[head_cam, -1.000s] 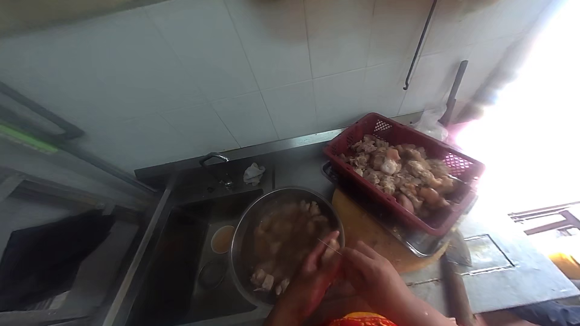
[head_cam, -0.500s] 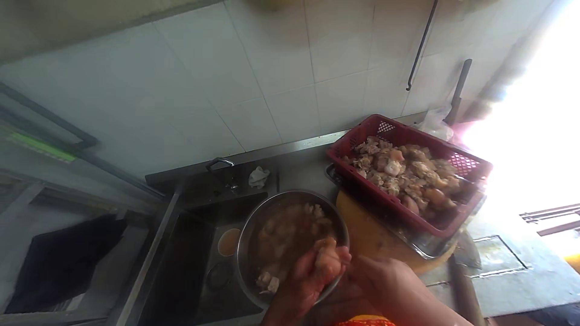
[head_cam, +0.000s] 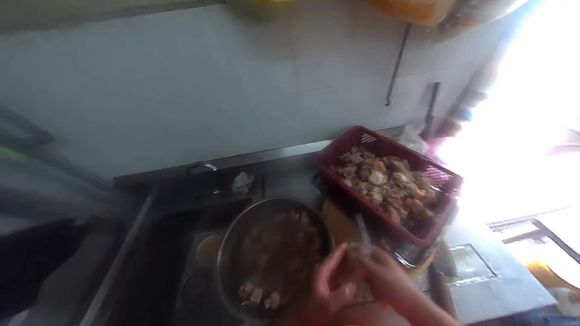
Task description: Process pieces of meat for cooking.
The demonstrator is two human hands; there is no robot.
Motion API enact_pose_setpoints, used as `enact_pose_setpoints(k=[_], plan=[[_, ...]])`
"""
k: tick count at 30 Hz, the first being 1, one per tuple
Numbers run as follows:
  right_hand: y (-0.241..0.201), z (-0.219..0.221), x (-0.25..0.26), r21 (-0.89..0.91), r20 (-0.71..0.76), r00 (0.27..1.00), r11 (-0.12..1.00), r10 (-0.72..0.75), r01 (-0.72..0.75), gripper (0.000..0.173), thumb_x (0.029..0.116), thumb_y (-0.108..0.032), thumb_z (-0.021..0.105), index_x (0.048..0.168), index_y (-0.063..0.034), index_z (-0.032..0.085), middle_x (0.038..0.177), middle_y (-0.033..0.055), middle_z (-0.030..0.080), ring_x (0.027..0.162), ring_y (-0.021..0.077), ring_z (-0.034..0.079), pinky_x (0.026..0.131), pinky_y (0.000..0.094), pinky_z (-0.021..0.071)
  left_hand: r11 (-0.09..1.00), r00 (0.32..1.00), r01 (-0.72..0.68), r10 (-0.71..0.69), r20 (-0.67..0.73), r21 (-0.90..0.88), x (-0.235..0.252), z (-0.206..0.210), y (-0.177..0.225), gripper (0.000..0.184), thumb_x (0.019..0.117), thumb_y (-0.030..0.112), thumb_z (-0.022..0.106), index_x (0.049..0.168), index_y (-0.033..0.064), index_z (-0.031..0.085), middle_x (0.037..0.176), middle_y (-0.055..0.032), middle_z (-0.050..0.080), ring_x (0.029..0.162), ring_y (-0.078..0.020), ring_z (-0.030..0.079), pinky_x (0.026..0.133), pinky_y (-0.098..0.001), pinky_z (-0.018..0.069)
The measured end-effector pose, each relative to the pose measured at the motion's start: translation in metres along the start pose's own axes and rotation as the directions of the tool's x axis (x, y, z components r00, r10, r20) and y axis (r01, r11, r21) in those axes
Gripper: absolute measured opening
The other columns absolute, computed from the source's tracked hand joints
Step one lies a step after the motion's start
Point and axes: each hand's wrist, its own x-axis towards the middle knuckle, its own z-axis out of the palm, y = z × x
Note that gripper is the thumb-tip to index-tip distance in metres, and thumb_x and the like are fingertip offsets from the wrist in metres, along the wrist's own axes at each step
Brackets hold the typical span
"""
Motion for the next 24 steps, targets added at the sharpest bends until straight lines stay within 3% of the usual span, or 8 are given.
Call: enact_pose_setpoints(k=[2,5,8,11,15,18,21,24], plan=[[-0.028,-0.029,0.007,-0.199,-0.147,0.988,0.98,-0.045,0.015,0.036,0.096,-0.038,0.067,0.122,-0.0121,0.068,0.086,0.0055,0.072,0.065,0.0173,0.065,0.056,0.0371,0.0571,0.999,0.998,-0.01,0.007,-0.063,-0.05,0.002,-0.025,0.008,0.071,0.0972,0.023,0.065,0.154,-0.0058,0.034,0.154,-0.018,0.048,0.136,-0.0292,0.054,0.114,-0.0449,0.0487],[-0.069,-0.08,0.032,-0.597,-0.292,0.935,0.802,-0.201,-0.014,0.048,0.0972,-0.05,0.066,0.124,-0.0114,0.066,0.094,0.0175,0.07,0.079,0.0345,0.068,0.07,0.063,0.0557,0.923,0.963,0.198,-0.121,-0.242,0.33,-0.012,-0.098,-0.001,0.045,0.104,0.023,0.057,0.147,0.009,0.054,0.143,-0.0065,0.061,0.126,-0.0181,0.063,0.108,-0.0384,0.0527],[-0.09,-0.098,0.049,-0.657,-0.375,0.894,0.75,-0.244,-0.07,0.046,0.1022,-0.047,0.061,0.134,-0.0143,0.057,0.086,0.0235,0.064,0.064,0.0375,0.06,0.057,0.062,0.0503,0.444,0.867,0.486,-0.354,-0.35,0.753,-0.046,-0.164,-0.015,0.047,0.098,0.026,0.066,0.143,0.0144,0.059,0.145,-0.0091,0.057,0.134,-0.0235,0.054,0.113,-0.0469,0.0446],[-0.079,-0.087,0.046,-0.648,-0.367,0.888,0.761,-0.277,-0.03,0.044,0.1041,-0.043,0.059,0.141,-0.0188,0.056,0.098,0.0217,0.067,0.075,0.0375,0.065,0.066,0.0629,0.0523,0.117,0.682,0.578,-0.614,-0.398,0.808,-0.073,-0.191,-0.038,0.062,0.0843,0.038,0.079,0.138,0.0127,0.061,0.137,-0.0174,0.062,0.129,-0.0381,0.056,0.108,-0.064,0.043],[-0.026,-0.045,0.042,-0.638,-0.164,0.968,0.769,-0.192,0.045,0.039,0.1004,-0.04,0.064,0.131,-0.0165,0.065,0.107,0.0115,0.07,0.084,0.027,0.069,0.073,0.0561,0.0586,0.131,0.596,0.652,-0.698,-0.398,0.747,-0.078,-0.182,-0.071,0.065,0.0849,0.05,0.075,0.129,0.0033,0.065,0.127,-0.0219,0.066,0.12,-0.0397,0.062,0.102,-0.0651,0.0472],[0.008,-0.008,0.036,-0.592,-0.009,0.998,0.805,-0.063,0.045,0.036,0.0995,-0.036,0.064,0.129,-0.0157,0.067,0.09,0.008,0.069,0.064,0.0203,0.064,0.058,0.0457,0.0567,0.233,0.586,0.738,-0.686,-0.431,0.634,-0.071,-0.18,-0.083,0.07,0.0861,0.05,0.074,0.136,0.0031,0.06,0.132,-0.0223,0.062,0.123,-0.0385,0.06,0.104,-0.0623,0.0465],[0.022,0.009,0.029,-0.584,0.111,0.994,0.81,0.018,0.051,0.037,0.0987,-0.043,0.063,0.127,-0.019,0.067,0.089,0.003,0.069,0.063,0.0155,0.064,0.058,0.0399,0.057,0.376,0.655,0.716,-0.653,-0.38,0.588,-0.069,-0.189,-0.098,0.067,0.0937,0.049,0.066,0.145,0.0083,0.053,0.143,-0.0192,0.057,0.132,-0.0341,0.055,0.112,-0.0581,0.0425],[0.03,0.008,0.022,-0.589,0.15,0.989,0.803,0.004,0.086,0.035,0.0984,-0.045,0.064,0.124,-0.0221,0.069,0.088,-0.0008,0.07,0.066,0.0126,0.065,0.06,0.0368,0.0579,0.553,0.77,0.629,-0.541,-0.338,0.547,-0.067,-0.183,-0.105,0.06,0.0945,0.048,0.066,0.139,0.0084,0.059,0.136,-0.0156,0.062,0.126,-0.0268,0.06,0.11,-0.0506,0.0467]])
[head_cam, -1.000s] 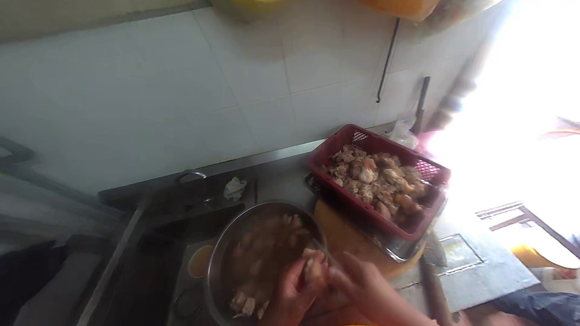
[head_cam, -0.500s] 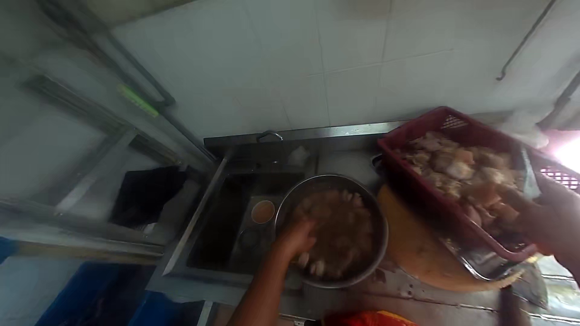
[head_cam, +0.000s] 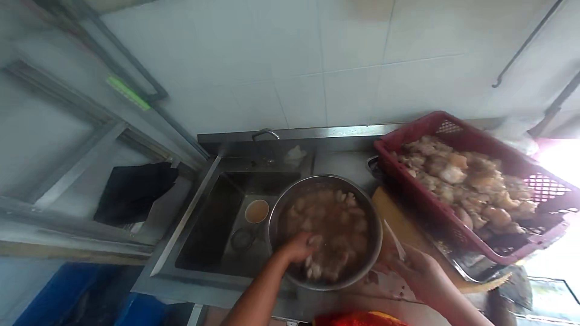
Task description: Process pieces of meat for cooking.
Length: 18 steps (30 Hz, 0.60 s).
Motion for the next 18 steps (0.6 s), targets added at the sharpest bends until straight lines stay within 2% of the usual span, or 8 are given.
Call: enact_pose_setpoints(k=[2,4,8,11,13,15,16,18], plan=[[0.002,-0.002,-0.002,-0.019,-0.013,1.0,1.0,-0.023,0.023,0.036,0.0978,-0.049,0.064,0.123,-0.023,0.069,0.089,-0.0031,0.071,0.072,0.0104,0.066,0.066,0.036,0.0583,0.971,0.987,-0.131,0.111,-0.113,-0.199,-0.007,0.003,0.014,0.056,0.0935,0.045,0.07,0.135,0.009,0.062,0.126,-0.0094,0.068,0.113,-0.0179,0.067,0.102,-0.0406,0.0548],[-0.002,-0.004,-0.006,0.017,0.001,1.0,1.0,-0.019,0.019,0.039,0.0984,-0.052,0.063,0.124,-0.0231,0.069,0.09,-0.0034,0.071,0.073,0.0101,0.066,0.068,0.035,0.0586,0.888,0.951,-0.286,0.219,-0.216,-0.359,-0.017,0.007,0.041,0.051,0.0929,0.03,0.073,0.137,0.0069,0.061,0.126,-0.0088,0.069,0.105,-0.0176,0.072,0.095,-0.0383,0.0609],[-0.022,0.005,-0.01,0.324,0.04,0.998,0.945,-0.057,0.041,0.048,0.0982,-0.05,0.066,0.136,-0.0204,0.062,0.093,0.002,0.071,0.066,0.0145,0.064,0.057,0.0339,0.0569,0.8,0.792,-0.565,0.457,-0.404,-0.202,-0.036,0.034,0.11,0.041,0.0892,0.016,0.075,0.129,0.0162,0.069,0.135,-0.0051,0.061,0.117,-0.014,0.064,0.095,-0.0321,0.0602],[-0.03,0.015,-0.007,0.463,-0.046,0.983,0.868,-0.18,0.181,0.05,0.097,-0.04,0.072,0.138,-0.0146,0.058,0.104,0.0029,0.072,0.082,0.0157,0.071,0.072,0.0356,0.0631,0.643,0.697,-0.711,0.591,-0.406,-0.285,-0.051,0.05,0.151,0.053,0.0864,0.02,0.08,0.135,0.01,0.064,0.143,-0.0102,0.055,0.127,-0.0228,0.059,0.101,-0.0404,0.0587],[-0.032,0.012,-0.01,0.489,-0.105,0.961,0.828,-0.255,0.274,0.051,0.0972,-0.034,0.073,0.14,-0.0131,0.057,0.111,0.0045,0.071,0.086,0.0175,0.071,0.074,0.0368,0.0642,0.511,0.701,-0.704,0.611,-0.367,-0.494,-0.058,0.053,0.163,0.068,0.0856,0.014,0.08,0.146,0.0012,0.05,0.149,-0.0154,0.05,0.13,-0.0298,0.057,0.104,-0.0464,0.0566],[-0.032,0.006,-0.016,0.493,-0.115,0.946,0.809,-0.303,0.319,0.05,0.0971,-0.03,0.073,0.143,-0.0158,0.057,0.11,0.0056,0.07,0.074,0.0175,0.068,0.062,0.0345,0.0615,0.383,0.735,-0.608,0.602,-0.312,-0.695,-0.065,0.051,0.166,0.08,0.0904,0.015,0.076,0.155,-0.0024,0.033,0.15,-0.02,0.05,0.129,-0.0345,0.058,0.105,-0.0482,0.0547],[-0.032,0.004,-0.019,0.499,-0.096,0.941,0.803,-0.323,0.327,0.051,0.0971,-0.03,0.074,0.143,-0.0174,0.057,0.11,0.0057,0.069,0.069,0.0169,0.065,0.056,0.0329,0.0594,0.333,0.753,-0.55,0.594,-0.282,-0.766,-0.068,0.051,0.164,0.082,0.0908,0.016,0.076,0.157,-0.0019,0.03,0.149,-0.0217,0.05,0.129,-0.0357,0.058,0.105,-0.0487,0.054],[-0.029,0.004,-0.024,0.519,-0.045,0.934,0.79,-0.355,0.325,0.051,0.0981,-0.028,0.073,0.145,-0.0196,0.055,0.111,0.0066,0.068,0.064,0.0166,0.063,0.051,0.032,0.0577,0.268,0.772,-0.471,0.586,-0.246,-0.84,-0.069,0.056,0.159,0.076,0.0908,0.012,0.075,0.155,0.0002,0.037,0.144,-0.0224,0.054,0.125,-0.034,0.06,0.103,-0.0475,0.0545]])
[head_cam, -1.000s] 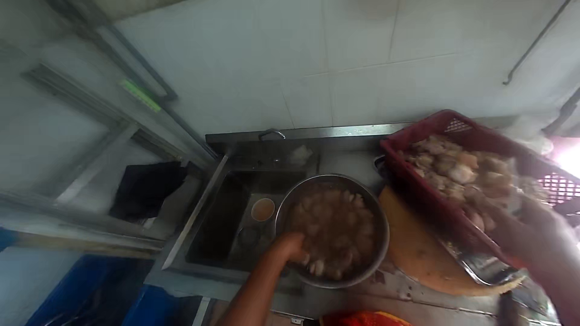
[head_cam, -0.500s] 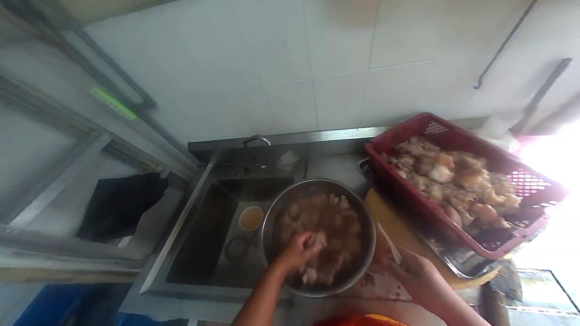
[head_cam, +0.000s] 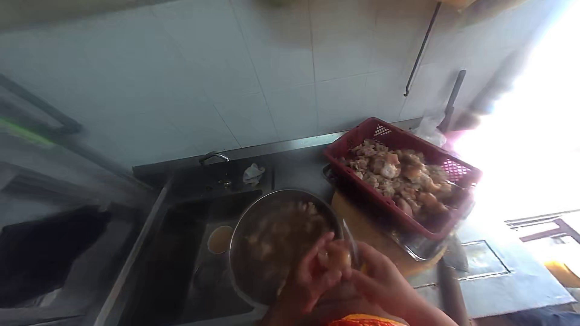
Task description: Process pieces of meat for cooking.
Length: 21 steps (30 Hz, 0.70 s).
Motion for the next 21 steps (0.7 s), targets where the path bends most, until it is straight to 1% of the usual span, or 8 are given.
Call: enact_pose_setpoints(k=[2,4,6,8,10,14,18,21], plan=[[0.003,0.0,-0.003,-0.035,0.019,1.0,0.999,-0.001,0.002,0.053,0.0989,-0.026,0.071,0.148,-0.0204,0.053,0.111,0.0064,0.069,0.064,0.0163,0.064,0.052,0.0328,0.0589,1.0,1.0,0.002,-0.002,-0.012,-0.023,-0.004,0.001,-0.004,0.066,0.0919,0.009,0.074,0.15,-0.0007,0.044,0.14,-0.0225,0.056,0.121,-0.0321,0.062,0.1,-0.0457,0.0551],[0.002,-0.002,-0.003,-0.285,-0.053,0.998,0.958,0.026,-0.04,0.05,0.099,-0.034,0.07,0.144,-0.0214,0.055,0.104,-0.0006,0.072,0.072,0.0108,0.068,0.063,0.0312,0.0619,0.994,0.995,-0.014,0.024,-0.096,0.105,-0.004,0.004,-0.004,0.061,0.0925,0.008,0.074,0.147,-0.002,0.048,0.137,-0.0209,0.059,0.12,-0.0317,0.063,0.1,-0.0452,0.0567],[-0.006,-0.002,-0.007,-0.547,-0.121,0.992,0.831,0.039,-0.099,0.038,0.1021,-0.048,0.06,0.128,-0.0199,0.064,0.094,-0.0035,0.07,0.077,0.0082,0.066,0.07,0.0321,0.0596,0.952,0.982,-0.038,0.093,-0.167,0.304,-0.003,0.002,-0.005,0.061,0.0915,0.017,0.077,0.143,-0.0019,0.052,0.136,-0.0175,0.062,0.118,-0.0291,0.065,0.098,-0.0432,0.0594],[-0.014,0.004,-0.012,-0.686,-0.102,0.994,0.722,0.026,-0.089,0.041,0.1081,-0.051,0.043,0.105,-0.0185,0.067,0.082,-0.0022,0.064,0.072,0.012,0.064,0.065,0.0375,0.0572,0.902,0.972,-0.062,0.151,-0.179,0.428,-0.003,-0.004,-0.008,0.062,0.088,0.024,0.082,0.14,0.0007,0.057,0.136,-0.0154,0.06,0.118,-0.028,0.065,0.097,-0.0426,0.0608],[-0.022,0.011,-0.014,-0.793,-0.09,0.991,0.595,0.102,-0.133,0.047,0.1092,-0.054,0.034,0.098,-0.0194,0.064,0.074,0.0004,0.062,0.069,0.0182,0.065,0.06,0.0451,0.0559,0.894,0.973,-0.085,0.17,-0.158,0.44,-0.005,-0.004,-0.006,0.061,0.0868,0.023,0.083,0.139,0.0012,0.06,0.138,-0.0162,0.059,0.12,-0.0297,0.064,0.098,-0.0447,0.0609],[-0.029,0.001,-0.006,-0.877,-0.196,0.972,0.42,0.129,-0.232,0.048,0.1086,-0.052,0.032,0.099,-0.018,0.065,0.08,0.004,0.066,0.077,0.0243,0.07,0.065,0.05,0.0579,0.918,0.977,-0.08,0.149,-0.153,0.387,-0.007,-0.002,-0.002,0.061,0.0915,0.021,0.078,0.142,-0.002,0.055,0.14,-0.0181,0.058,0.12,-0.0313,0.064,0.097,-0.0449,0.0605],[-0.032,0.003,-0.014,-0.915,-0.09,0.996,0.396,-0.01,-0.079,0.047,0.1082,-0.053,0.035,0.088,-0.0202,0.062,0.069,0.0001,0.06,0.063,0.0196,0.065,0.05,0.0447,0.0529,0.931,0.992,-0.027,0.071,-0.107,0.365,-0.011,-0.001,0.009,0.06,0.0983,0.025,0.068,0.147,-0.0021,0.048,0.134,-0.0182,0.062,0.104,-0.0275,0.069,0.084,-0.0398,0.0617],[-0.031,-0.01,-0.01,-0.919,-0.132,0.989,0.368,0.06,-0.145,0.049,0.1082,-0.053,0.033,0.092,-0.018,0.063,0.072,0.0033,0.063,0.068,0.0247,0.068,0.057,0.0506,0.0554,0.935,0.998,0.024,0.001,-0.07,0.355,-0.013,0.001,0.016,0.06,0.1001,0.033,0.064,0.148,-0.0005,0.048,0.129,-0.0158,0.064,0.097,-0.0233,0.069,0.079,-0.0366,0.0612]])
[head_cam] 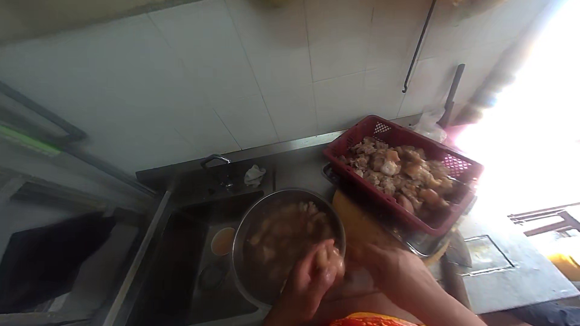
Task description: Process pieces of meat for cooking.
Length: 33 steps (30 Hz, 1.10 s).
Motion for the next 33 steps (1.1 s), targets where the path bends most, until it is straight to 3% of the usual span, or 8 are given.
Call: enact_pose_setpoints(k=[4,20,23,25,27,29,31,33], plan=[[-0.009,-0.001,-0.007,0.055,-0.037,0.993,0.992,-0.114,0.116,0.047,0.108,-0.054,0.036,0.087,-0.0211,0.062,0.065,-0.0009,0.058,0.058,0.0194,0.063,0.047,0.0462,0.0512,0.988,0.999,0.036,-0.034,0.016,-0.147,-0.001,-0.005,0.001,0.058,0.101,0.029,0.062,0.148,-0.0007,0.047,0.127,-0.0188,0.063,0.091,-0.0229,0.067,0.075,-0.0355,0.0589],[-0.009,0.016,0.004,0.123,0.009,0.99,0.982,-0.144,0.142,0.048,0.1088,-0.055,0.033,0.089,-0.02,0.059,0.064,-0.0001,0.055,0.059,0.0204,0.062,0.049,0.0459,0.0506,0.65,0.987,0.126,-0.156,0.031,-0.749,-0.006,-0.007,-0.011,0.043,0.0958,0.014,0.062,0.137,0.0018,0.057,0.136,-0.0226,0.059,0.112,-0.0293,0.065,0.089,-0.0404,0.0566],[0.013,0.016,0.018,0.127,0.122,0.991,0.99,0.05,-0.066,0.052,0.1073,-0.058,0.029,0.094,-0.0192,0.062,0.068,0.003,0.06,0.068,0.0244,0.066,0.06,0.0523,0.0547,0.84,0.98,0.095,-0.173,-0.097,-0.534,0.004,-0.014,-0.024,0.042,0.0943,0.023,0.067,0.129,0.0013,0.061,0.123,-0.02,0.064,0.096,-0.0251,0.066,0.078,-0.0381,0.0572],[0.022,0.019,0.016,0.225,0.115,0.989,0.967,0.098,-0.122,0.052,0.1066,-0.059,0.033,0.09,-0.02,0.062,0.066,0.0009,0.056,0.063,0.0211,0.061,0.057,0.0494,0.0523,0.991,0.958,0.132,-0.132,-0.254,-0.017,0.015,-0.041,-0.042,0.034,0.0975,0.026,0.062,0.124,0.0039,0.063,0.114,-0.0119,0.068,0.093,-0.02,0.067,0.079,-0.0357,0.059],[0.029,0.025,0.009,0.274,0.128,0.985,0.95,0.118,-0.15,0.05,0.1061,-0.06,0.034,0.088,-0.0211,0.061,0.065,-0.0011,0.054,0.06,0.0183,0.058,0.055,0.0463,0.05,0.795,0.893,0.367,-0.156,-0.422,0.483,0.028,-0.077,-0.073,0.03,0.0975,0.024,0.059,0.121,0.0067,0.063,0.107,-0.0086,0.068,0.092,-0.0188,0.068,0.081,-0.0389,0.0593],[0.036,0.032,0.001,0.299,0.158,0.979,0.938,0.13,-0.173,0.05,0.1057,-0.06,0.035,0.086,-0.021,0.06,0.064,-0.0019,0.052,0.058,0.0169,0.055,0.053,0.0442,0.048,0.461,0.826,0.56,-0.243,-0.508,0.688,0.037,-0.105,-0.106,0.036,0.0982,0.022,0.06,0.13,0.0055,0.061,0.119,-0.0156,0.067,0.111,-0.0274,0.066,0.098,-0.0468,0.0535],[0.04,0.037,-0.007,0.308,0.179,0.975,0.934,0.133,-0.184,0.051,0.1055,-0.061,0.036,0.086,-0.0203,0.061,0.063,-0.0014,0.053,0.057,0.0171,0.056,0.053,0.0442,0.0478,0.155,0.798,0.558,-0.367,-0.477,0.815,0.039,-0.113,-0.123,0.055,0.0935,0.018,0.065,0.146,0.005,0.052,0.146,-0.0213,0.053,0.137,-0.0374,0.048,0.114,-0.0547,0.04],[0.044,0.039,-0.015,0.328,0.184,0.974,0.925,0.134,-0.189,0.051,0.1059,-0.059,0.038,0.087,-0.0192,0.063,0.064,-0.0006,0.054,0.058,0.0171,0.056,0.053,0.0437,0.0478,0.039,0.793,0.489,-0.436,-0.426,0.871,0.043,-0.106,-0.124,0.064,0.0904,0.017,0.068,0.15,0.005,0.048,0.156,-0.0202,0.043,0.146,-0.0402,0.037,0.118,-0.0574,0.0337]])
